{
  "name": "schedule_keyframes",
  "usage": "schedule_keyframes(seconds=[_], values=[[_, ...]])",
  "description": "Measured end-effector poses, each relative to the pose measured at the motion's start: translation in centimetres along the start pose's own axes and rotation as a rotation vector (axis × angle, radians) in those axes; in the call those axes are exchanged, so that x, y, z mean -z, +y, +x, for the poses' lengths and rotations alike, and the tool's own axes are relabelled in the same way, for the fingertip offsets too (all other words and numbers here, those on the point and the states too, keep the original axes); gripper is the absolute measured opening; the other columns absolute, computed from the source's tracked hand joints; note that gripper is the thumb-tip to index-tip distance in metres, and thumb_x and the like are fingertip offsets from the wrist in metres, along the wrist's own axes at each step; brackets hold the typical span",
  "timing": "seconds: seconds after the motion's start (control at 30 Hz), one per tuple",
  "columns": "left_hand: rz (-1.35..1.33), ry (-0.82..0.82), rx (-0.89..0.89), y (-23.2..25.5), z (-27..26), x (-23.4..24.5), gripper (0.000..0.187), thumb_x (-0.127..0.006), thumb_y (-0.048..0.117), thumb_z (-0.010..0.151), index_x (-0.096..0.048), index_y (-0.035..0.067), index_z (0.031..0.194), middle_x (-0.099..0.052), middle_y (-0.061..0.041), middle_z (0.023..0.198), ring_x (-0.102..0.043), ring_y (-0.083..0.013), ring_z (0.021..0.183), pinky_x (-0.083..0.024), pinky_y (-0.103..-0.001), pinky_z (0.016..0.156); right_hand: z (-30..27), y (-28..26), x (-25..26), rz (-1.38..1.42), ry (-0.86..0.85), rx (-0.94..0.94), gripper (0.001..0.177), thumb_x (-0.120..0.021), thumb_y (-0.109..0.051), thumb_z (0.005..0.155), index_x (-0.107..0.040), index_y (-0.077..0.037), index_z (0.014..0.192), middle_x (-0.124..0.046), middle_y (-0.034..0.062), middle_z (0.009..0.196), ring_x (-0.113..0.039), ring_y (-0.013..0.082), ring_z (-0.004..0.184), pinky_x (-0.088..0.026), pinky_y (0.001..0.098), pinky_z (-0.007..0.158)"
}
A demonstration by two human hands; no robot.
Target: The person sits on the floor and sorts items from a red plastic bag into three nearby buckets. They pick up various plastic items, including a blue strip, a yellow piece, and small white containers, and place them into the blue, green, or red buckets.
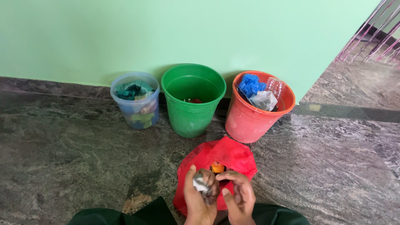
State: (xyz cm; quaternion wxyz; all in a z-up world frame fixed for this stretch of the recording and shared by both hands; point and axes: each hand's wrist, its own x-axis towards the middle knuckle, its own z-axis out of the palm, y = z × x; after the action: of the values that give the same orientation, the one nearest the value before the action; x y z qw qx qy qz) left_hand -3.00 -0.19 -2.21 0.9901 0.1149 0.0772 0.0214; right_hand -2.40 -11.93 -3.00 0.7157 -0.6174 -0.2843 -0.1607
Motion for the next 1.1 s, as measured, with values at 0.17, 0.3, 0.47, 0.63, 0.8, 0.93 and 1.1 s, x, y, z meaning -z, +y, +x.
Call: schedule_keyframes(seconds=[0.17,0.3,0.47,0.63,0.8,0.93,1.1], values=[[-0.166,-0.058,0.016,-1.9,0.6,2.6,0.052,-0.052,0.044,0.105,-0.044,0.015,0.064,-0.04,0.002,0.057,-0.042,-0.0132,0.053,-0.04,-0.032,0.051,2.0,-2.8,-0.3,-0.287,-0.117,0.309,0.039,-0.068,-0.011,0.09,-0.058,0.004,0.124,-0.067,0.0246,0.125,-0.066,0.0348,0.121,-0.048,0.0475,0.11],[0.257,-0.206,-0.052,-2.9,0.5,1.9,0.031,-0.051,0.034,0.107,-0.05,0.004,0.099,-0.049,-0.006,0.083,-0.052,-0.0151,0.075,-0.047,-0.032,0.069,3.1,-5.4,-1.8,-0.403,-0.085,0.262,0.042,-0.064,-0.023,0.092,-0.062,0.001,0.126,-0.064,0.0256,0.133,-0.066,0.0362,0.126,-0.049,0.0476,0.11],[0.573,-0.279,-0.12,-2.9,-1.2,-0.6,0.043,-0.048,0.024,0.102,-0.051,0.002,0.138,-0.061,-0.015,0.114,-0.063,-0.0177,0.101,-0.051,-0.029,0.086,4.5,-7.1,-1.7,-0.622,-0.12,0.247,0.051,-0.064,-0.025,0.089,-0.06,0.0,0.133,-0.054,0.0266,0.143,-0.058,0.0412,0.133,-0.045,0.0493,0.111],[0.495,-0.291,-0.037,-3.0,0.7,0.0,0.053,-0.056,0.015,0.091,-0.047,0.008,0.142,-0.062,-0.008,0.131,-0.064,-0.0159,0.12,-0.05,-0.029,0.099,4.2,-7.0,-1.8,-0.665,-0.068,0.208,0.055,-0.063,-0.024,0.087,-0.06,-0.003,0.137,-0.051,0.0261,0.148,-0.054,0.0412,0.137,-0.039,0.0499,0.115],[0.217,-0.446,-0.056,-3.6,0.7,1.1,0.042,-0.06,0.014,0.107,-0.048,-0.006,0.142,-0.056,-0.021,0.136,-0.058,-0.0276,0.118,-0.047,-0.038,0.096,4.0,-6.7,-1.7,-0.576,-0.123,0.099,0.058,-0.061,-0.019,0.089,-0.056,-0.002,0.145,-0.046,0.0274,0.155,-0.049,0.0424,0.143,-0.034,0.0504,0.118],[0.28,-0.381,-0.117,-2.9,0.2,-0.7,0.047,-0.06,0.016,0.096,-0.047,0.001,0.139,-0.056,-0.016,0.145,-0.06,-0.0257,0.132,-0.049,-0.039,0.111,4.5,-6.9,-1.5,-0.689,-0.181,0.164,0.057,-0.062,-0.02,0.087,-0.061,-0.007,0.142,-0.042,0.0261,0.16,-0.036,0.0478,0.151,-0.026,0.0565,0.121],[0.236,-0.294,-0.155,-3.8,0.2,-0.1,0.046,-0.056,0.011,0.096,-0.05,-0.002,0.14,-0.063,-0.02,0.135,-0.067,-0.0287,0.122,-0.053,-0.043,0.105,5.4,-8.0,-1.5,-0.855,-0.145,0.217,0.058,-0.064,-0.028,0.084,-0.064,-0.01,0.14,-0.041,0.0247,0.158,-0.028,0.0491,0.152,-0.016,0.0625,0.12]])
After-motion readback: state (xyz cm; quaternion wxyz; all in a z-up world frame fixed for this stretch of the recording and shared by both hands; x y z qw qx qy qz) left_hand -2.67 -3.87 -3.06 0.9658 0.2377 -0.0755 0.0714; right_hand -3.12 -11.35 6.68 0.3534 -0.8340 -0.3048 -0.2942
